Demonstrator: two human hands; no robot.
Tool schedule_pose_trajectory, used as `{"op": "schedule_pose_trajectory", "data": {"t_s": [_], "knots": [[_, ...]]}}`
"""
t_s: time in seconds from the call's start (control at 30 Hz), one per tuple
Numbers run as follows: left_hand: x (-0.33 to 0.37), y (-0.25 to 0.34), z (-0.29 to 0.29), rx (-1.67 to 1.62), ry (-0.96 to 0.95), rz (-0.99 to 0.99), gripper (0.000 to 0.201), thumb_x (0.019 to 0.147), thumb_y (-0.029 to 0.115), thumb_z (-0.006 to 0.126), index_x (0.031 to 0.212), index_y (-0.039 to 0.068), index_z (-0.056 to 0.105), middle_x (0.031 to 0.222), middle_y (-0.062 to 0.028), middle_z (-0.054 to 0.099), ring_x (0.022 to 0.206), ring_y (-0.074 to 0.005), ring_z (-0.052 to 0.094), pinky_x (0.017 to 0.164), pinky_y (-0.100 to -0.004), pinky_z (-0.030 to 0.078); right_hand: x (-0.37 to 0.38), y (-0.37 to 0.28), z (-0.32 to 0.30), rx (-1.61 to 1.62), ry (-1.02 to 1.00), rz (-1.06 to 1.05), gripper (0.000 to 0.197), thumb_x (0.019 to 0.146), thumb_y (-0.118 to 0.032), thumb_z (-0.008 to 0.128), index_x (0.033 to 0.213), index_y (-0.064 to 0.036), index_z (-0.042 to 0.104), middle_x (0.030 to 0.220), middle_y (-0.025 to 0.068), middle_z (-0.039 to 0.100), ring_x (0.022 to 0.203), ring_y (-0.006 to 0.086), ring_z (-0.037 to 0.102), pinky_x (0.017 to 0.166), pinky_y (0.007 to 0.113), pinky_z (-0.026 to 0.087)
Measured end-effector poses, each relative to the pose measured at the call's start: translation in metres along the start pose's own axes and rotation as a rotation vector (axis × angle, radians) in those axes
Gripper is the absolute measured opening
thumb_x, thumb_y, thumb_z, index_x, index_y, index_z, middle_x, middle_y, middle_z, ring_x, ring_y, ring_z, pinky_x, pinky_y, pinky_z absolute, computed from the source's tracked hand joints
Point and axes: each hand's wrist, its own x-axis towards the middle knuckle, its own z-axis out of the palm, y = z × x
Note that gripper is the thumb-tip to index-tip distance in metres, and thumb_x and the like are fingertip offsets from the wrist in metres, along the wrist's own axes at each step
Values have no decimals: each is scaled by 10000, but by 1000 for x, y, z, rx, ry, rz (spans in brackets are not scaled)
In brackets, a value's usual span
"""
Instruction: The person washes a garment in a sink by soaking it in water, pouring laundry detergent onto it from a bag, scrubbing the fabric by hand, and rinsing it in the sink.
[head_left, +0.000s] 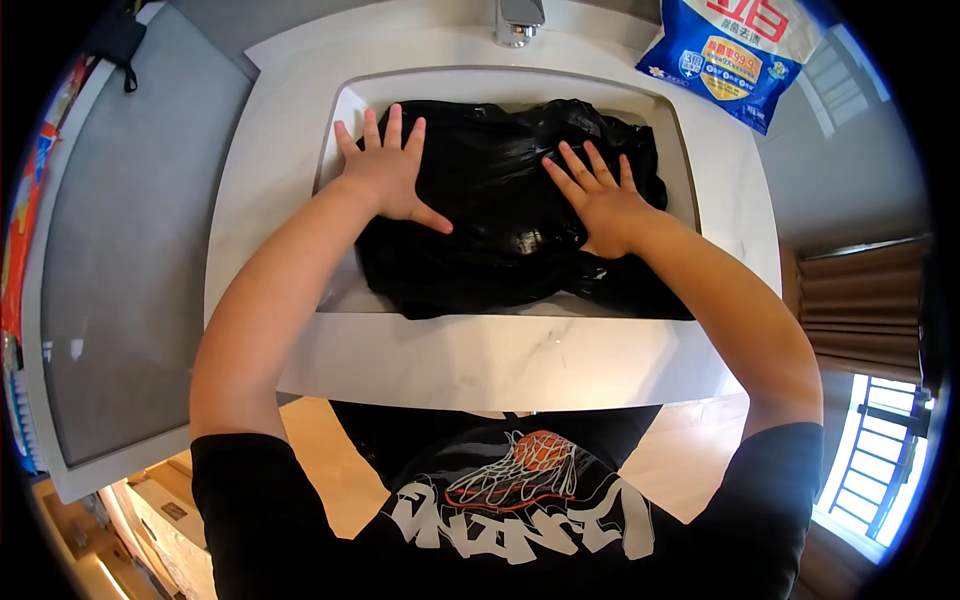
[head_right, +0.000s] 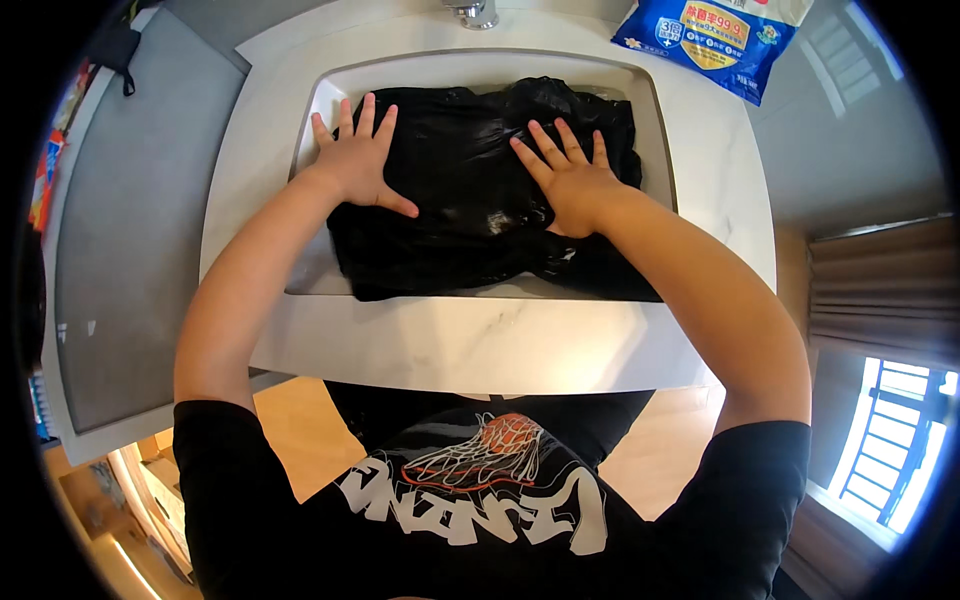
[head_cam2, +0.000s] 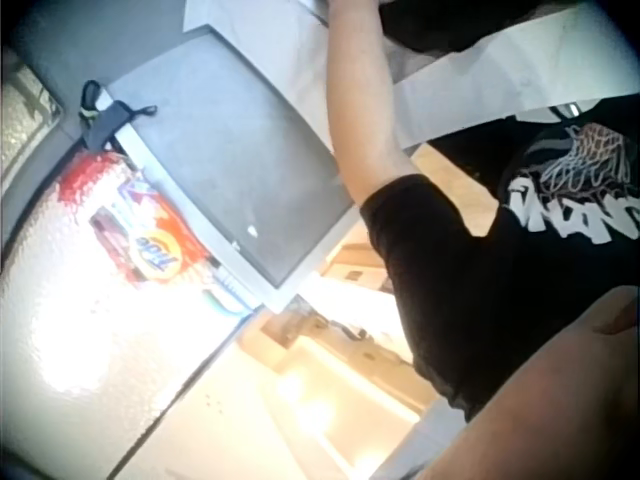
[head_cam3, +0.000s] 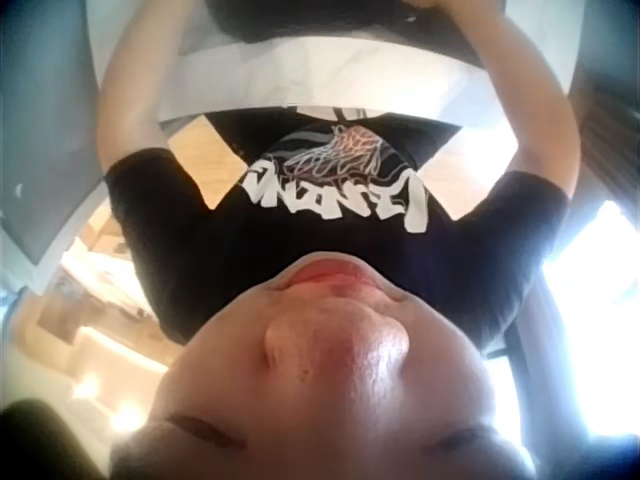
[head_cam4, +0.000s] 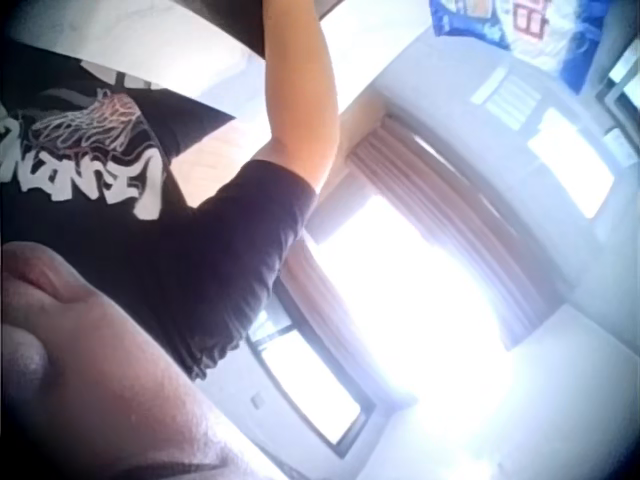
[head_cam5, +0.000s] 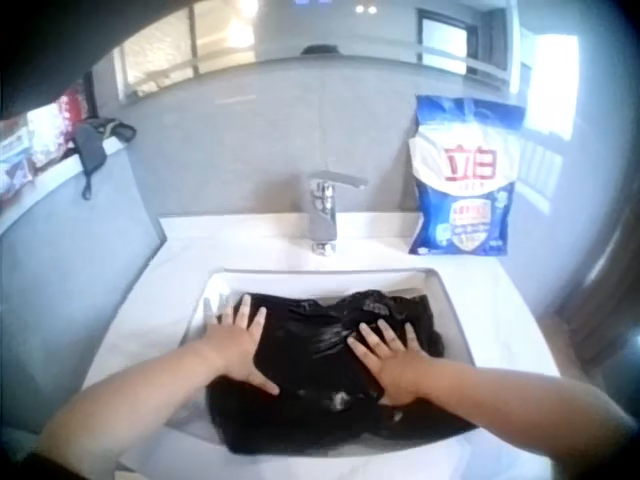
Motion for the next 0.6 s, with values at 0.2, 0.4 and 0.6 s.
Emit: {"op": "schedule_pose_trajectory", "data": {"t_s": [0.2,0.4,0.6], "knots": [[9,8,17,-149,396,409,801,864,604,536,1507,213,261,1599,-121,51,1471,-341,14,1116,-649,33,21,34,-24,-306,31,-181,1187,669,-395,830,1538,-239,36,1606,79,6,1467,345,61,1134,623,97],[29,12,32,-167,293,266,662,905,501,518,1494,380,240,1592,-158,25,1454,-400,73,1085,-696,112,6,-6,-48,121,178,121,735,751,-260,688,1421,-158,405,1545,114,278,1423,389,226,1117,647,132],[8,31,17,-221,95,51,1024,724,708,623,1526,346,98,1585,-197,-10,1450,-424,61,1090,-681,120,10,-41,-18,272,45,333,1188,668,-770,628,1536,-170,81,1587,182,51,1413,512,100,1056,727,97]]}}
